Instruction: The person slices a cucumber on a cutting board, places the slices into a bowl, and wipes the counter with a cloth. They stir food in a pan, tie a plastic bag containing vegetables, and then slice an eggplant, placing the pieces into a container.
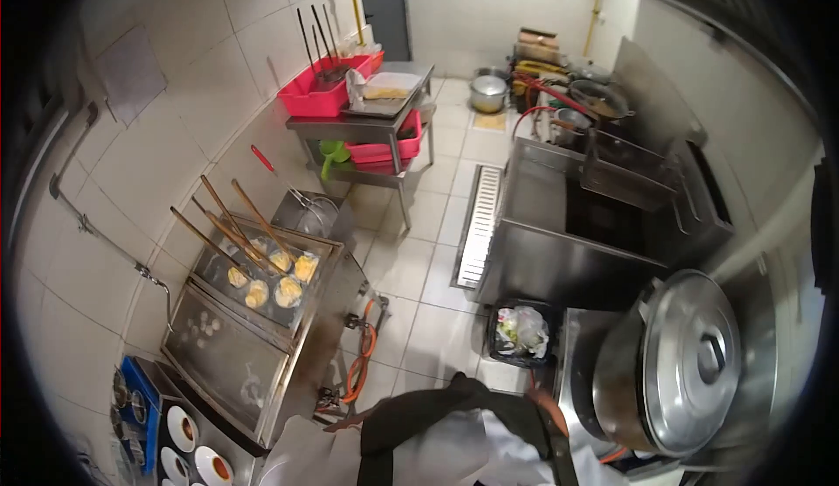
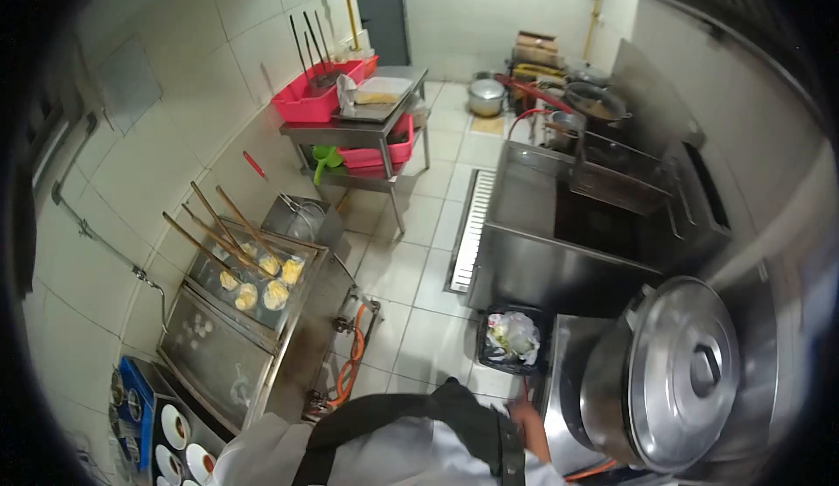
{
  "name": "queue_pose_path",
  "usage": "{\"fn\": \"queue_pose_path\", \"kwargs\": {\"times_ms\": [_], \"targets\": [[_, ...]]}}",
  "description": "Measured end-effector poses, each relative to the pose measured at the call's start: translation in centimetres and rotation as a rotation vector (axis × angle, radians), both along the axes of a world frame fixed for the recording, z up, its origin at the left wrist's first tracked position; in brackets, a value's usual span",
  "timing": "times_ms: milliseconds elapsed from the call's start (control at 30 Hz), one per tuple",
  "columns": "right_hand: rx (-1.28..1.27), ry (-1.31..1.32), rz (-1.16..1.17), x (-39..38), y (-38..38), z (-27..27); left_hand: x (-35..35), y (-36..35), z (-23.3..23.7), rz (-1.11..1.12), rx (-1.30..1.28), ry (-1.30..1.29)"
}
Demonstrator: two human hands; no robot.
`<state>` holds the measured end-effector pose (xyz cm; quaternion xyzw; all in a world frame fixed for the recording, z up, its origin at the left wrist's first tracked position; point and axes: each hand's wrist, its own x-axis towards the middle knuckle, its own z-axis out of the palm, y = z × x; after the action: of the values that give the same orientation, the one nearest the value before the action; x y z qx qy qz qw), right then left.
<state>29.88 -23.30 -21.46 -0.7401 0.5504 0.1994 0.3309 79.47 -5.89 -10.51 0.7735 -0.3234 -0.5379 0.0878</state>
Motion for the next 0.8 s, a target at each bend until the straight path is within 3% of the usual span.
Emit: {"fn": "queue_pose_path", "kwargs": {"times_ms": [33, 67, 100, 167, 200, 233, 333, 367, 467, 500, 533, 600, 667, 733, 767, 800], "targets": [[-0.052, -0.091, 0.036, 5.0, -5.6, 1.8, -0.4, -2.8, 1.1, 0.006, -0.001, 0.019], [0.168, -0.587, -0.107, 12.1, -10.8, 9.8, -0.3, -5.8, 2.6, 0.008, -0.004, 0.033], [0.126, -0.631, -0.104, 18.0, -16.2, 8.3, 0.0, -8.8, 4.4, 0.011, -0.006, 0.044], [0.012, -0.701, 0.081, 30.7, -24.0, 22.7, 1.7, -14.3, 8.2, 0.032, 0.004, 0.053], [-0.081, -0.882, 0.251, 35.9, -27.6, 26.2, 2.9, -17.0, 10.1, 0.057, 0.002, 0.052], [0.019, -0.844, 0.323, 40.6, -31.0, 31.5, 4.3, -19.8, 11.4, 0.079, -0.017, 0.045], [-0.008, -1.166, 0.578, 52.2, -41.9, 34.0, 9.2, -29.8, 14.4, 0.164, -0.167, 0.007], [-0.012, -1.152, 0.546, 54.2, -44.4, 34.2, 11.0, -33.3, 15.0, 0.184, -0.231, -0.003], [-0.071, -1.200, 0.435, 58.4, -52.1, 33.0, 18.2, -46.6, 13.6, -0.085, -0.255, 0.041], [-0.039, -1.146, 0.342, 58.4, -54.6, 31.2, 21.0, -50.9, 9.7, -0.206, -0.308, 0.062], [0.007, -1.091, 0.237, 57.7, -56.3, 29.7, 21.8, -56.5, 14.7, -0.301, -0.226, 0.052], [-0.029, -0.988, 0.064, 54.4, -59.8, 28.5, 23.7, -67.1, 16.5, -0.438, -0.188, 0.012], [0.202, -0.998, -0.346, 50.0, -63.4, 27.9, 23.9, -77.4, 19.6, -0.652, -0.246, -0.041], [-0.006, -0.979, -0.590, 45.5, -65.7, 28.0, 22.7, -87.8, 21.8, -0.862, -0.281, -0.008], [-0.016, -0.971, -0.744, 43.2, -66.5, 26.4, 21.2, -93.0, 25.1, -0.920, -0.285, 0.054], [-0.026, -0.963, -0.901, 41.6, -67.4, 24.9, 20.7, -97.6, 25.2, -0.985, -0.655, 0.172]]}}
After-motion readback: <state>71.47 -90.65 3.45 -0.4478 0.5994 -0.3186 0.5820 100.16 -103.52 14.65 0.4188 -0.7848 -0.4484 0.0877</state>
